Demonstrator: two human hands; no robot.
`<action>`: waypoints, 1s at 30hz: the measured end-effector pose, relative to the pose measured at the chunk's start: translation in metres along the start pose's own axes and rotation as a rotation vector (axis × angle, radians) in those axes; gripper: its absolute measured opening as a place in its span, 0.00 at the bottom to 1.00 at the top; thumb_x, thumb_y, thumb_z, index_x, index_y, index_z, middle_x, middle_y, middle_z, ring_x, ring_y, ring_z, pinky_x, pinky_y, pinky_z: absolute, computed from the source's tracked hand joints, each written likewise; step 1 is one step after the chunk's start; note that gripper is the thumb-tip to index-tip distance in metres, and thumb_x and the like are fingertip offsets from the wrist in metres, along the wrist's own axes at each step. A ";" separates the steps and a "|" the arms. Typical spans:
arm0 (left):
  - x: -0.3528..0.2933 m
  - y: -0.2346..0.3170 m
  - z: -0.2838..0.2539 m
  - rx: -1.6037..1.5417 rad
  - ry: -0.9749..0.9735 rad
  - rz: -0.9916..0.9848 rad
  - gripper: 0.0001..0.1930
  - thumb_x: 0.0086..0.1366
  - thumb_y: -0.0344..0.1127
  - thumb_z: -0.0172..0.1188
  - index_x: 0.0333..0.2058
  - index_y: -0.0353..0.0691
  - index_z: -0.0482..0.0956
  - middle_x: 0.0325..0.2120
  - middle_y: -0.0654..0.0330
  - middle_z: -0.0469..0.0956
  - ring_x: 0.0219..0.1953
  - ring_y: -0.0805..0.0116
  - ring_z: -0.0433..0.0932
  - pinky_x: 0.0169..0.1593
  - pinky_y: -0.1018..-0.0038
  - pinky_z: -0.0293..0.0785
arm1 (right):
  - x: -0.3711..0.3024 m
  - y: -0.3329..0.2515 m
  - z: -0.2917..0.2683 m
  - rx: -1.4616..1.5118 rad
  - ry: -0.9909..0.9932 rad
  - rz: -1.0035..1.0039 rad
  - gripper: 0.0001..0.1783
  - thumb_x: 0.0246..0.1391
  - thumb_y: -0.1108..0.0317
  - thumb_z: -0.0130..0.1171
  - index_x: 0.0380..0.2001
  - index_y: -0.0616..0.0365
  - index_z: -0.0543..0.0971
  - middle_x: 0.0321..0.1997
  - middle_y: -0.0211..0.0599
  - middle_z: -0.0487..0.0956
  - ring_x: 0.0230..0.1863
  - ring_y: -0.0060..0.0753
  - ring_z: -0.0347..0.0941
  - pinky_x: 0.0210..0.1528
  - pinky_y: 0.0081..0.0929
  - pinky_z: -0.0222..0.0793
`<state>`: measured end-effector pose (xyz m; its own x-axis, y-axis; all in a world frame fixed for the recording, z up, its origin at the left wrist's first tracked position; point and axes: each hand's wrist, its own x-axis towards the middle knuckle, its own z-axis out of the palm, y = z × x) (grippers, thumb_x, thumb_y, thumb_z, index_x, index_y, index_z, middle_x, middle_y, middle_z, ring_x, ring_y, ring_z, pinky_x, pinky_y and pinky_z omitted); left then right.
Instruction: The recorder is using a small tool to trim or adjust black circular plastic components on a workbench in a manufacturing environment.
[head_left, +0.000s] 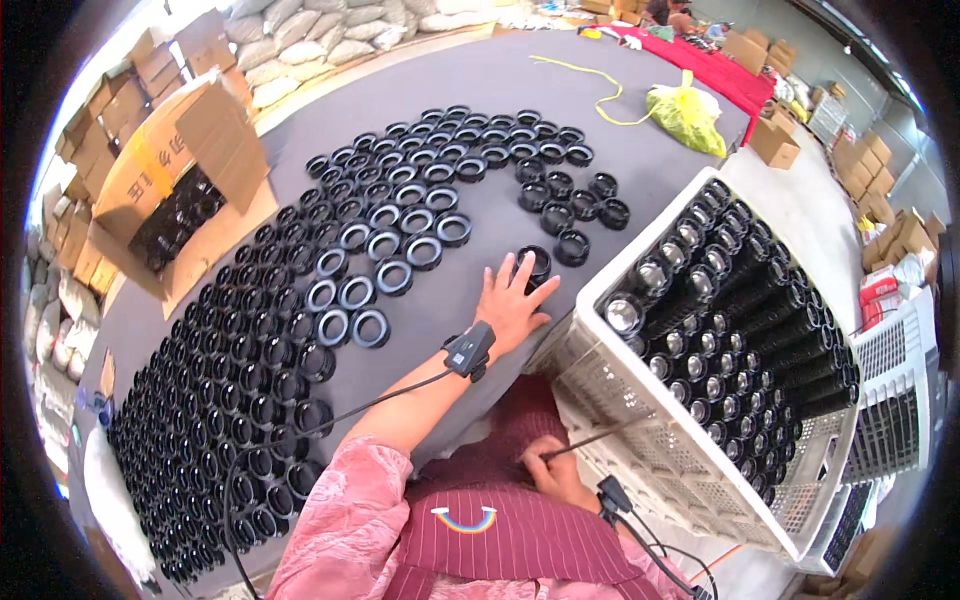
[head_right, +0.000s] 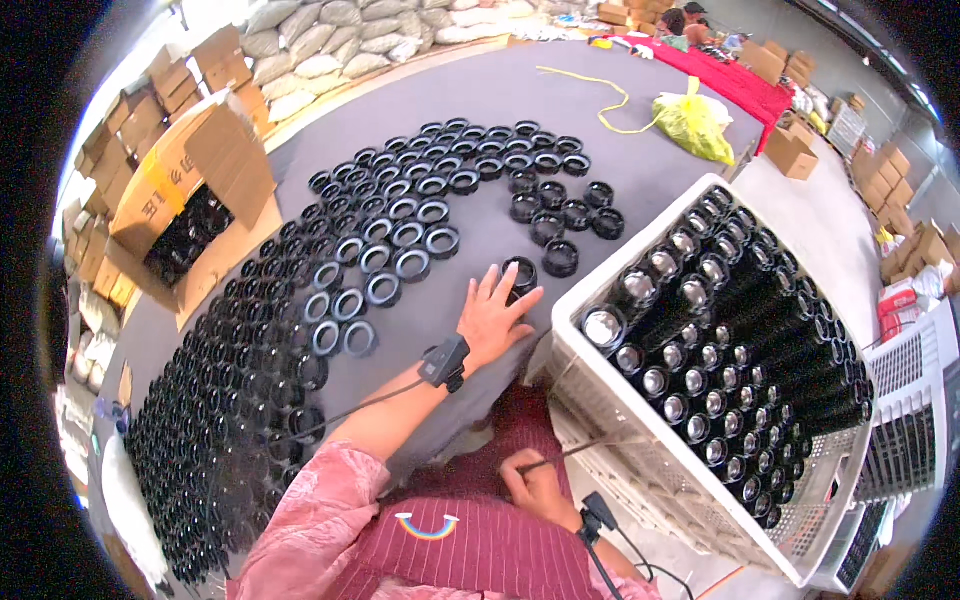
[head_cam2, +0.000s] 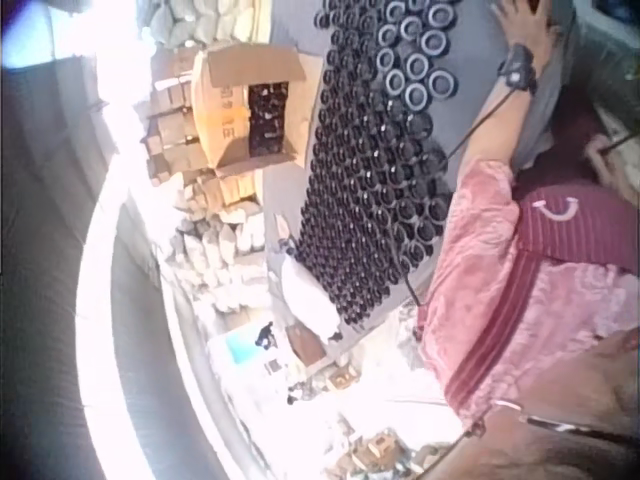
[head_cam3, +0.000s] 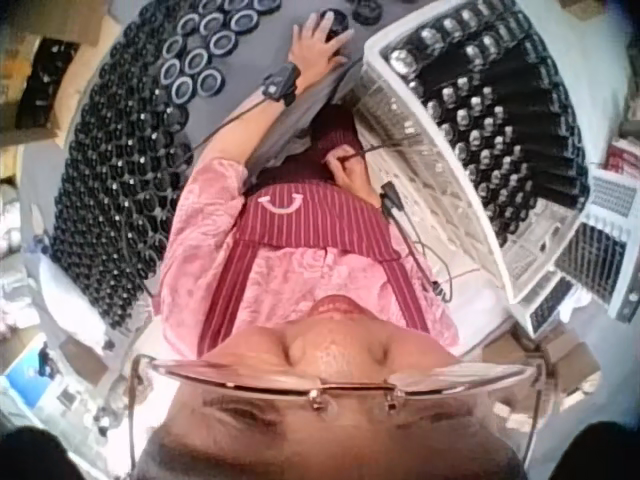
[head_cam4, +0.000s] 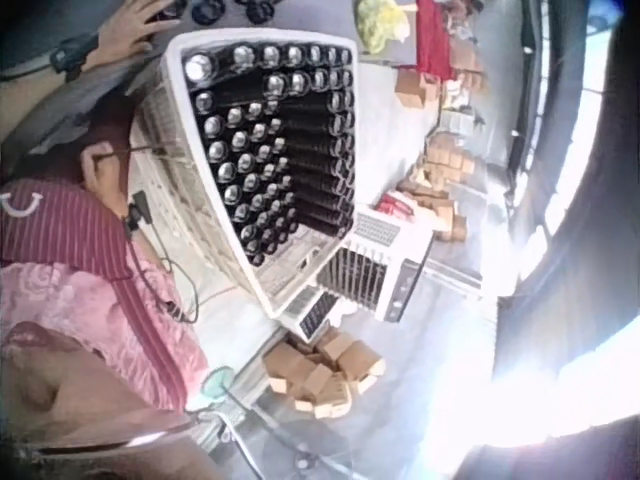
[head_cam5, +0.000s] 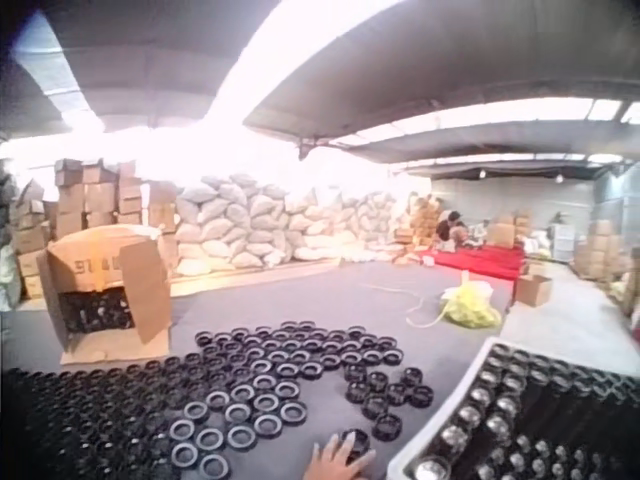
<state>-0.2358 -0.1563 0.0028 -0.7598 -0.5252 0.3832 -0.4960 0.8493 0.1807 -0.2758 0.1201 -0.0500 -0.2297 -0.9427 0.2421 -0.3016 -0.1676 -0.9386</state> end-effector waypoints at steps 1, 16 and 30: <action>0.012 0.000 0.007 0.005 0.027 0.045 0.35 0.60 0.52 0.67 0.66 0.64 0.67 0.69 0.47 0.56 0.69 0.37 0.55 0.66 0.35 0.56 | -0.005 0.005 -0.003 -0.012 0.009 0.019 0.09 0.57 0.73 0.61 0.24 0.65 0.79 0.30 0.45 0.82 0.34 0.45 0.79 0.37 0.38 0.72; 0.179 -0.002 0.086 -0.250 0.084 0.069 0.44 0.56 0.48 0.72 0.69 0.51 0.60 0.70 0.43 0.54 0.71 0.31 0.50 0.71 0.40 0.48 | -0.021 0.023 -0.025 -0.001 0.061 0.163 0.08 0.57 0.76 0.59 0.25 0.65 0.81 0.29 0.43 0.83 0.35 0.41 0.80 0.41 0.36 0.73; -0.076 -0.037 -0.088 0.172 0.286 -0.410 0.25 0.51 0.41 0.71 0.45 0.38 0.75 0.44 0.50 0.74 0.48 0.48 0.71 0.52 0.54 0.65 | -0.008 0.016 -0.020 0.112 -0.014 0.170 0.07 0.56 0.77 0.60 0.24 0.65 0.81 0.29 0.41 0.81 0.35 0.38 0.77 0.40 0.35 0.71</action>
<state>-0.1231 -0.1430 0.0474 -0.3556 -0.7570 0.5482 -0.8089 0.5431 0.2253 -0.2972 0.1305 -0.0617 -0.2554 -0.9639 0.0753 -0.1548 -0.0361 -0.9873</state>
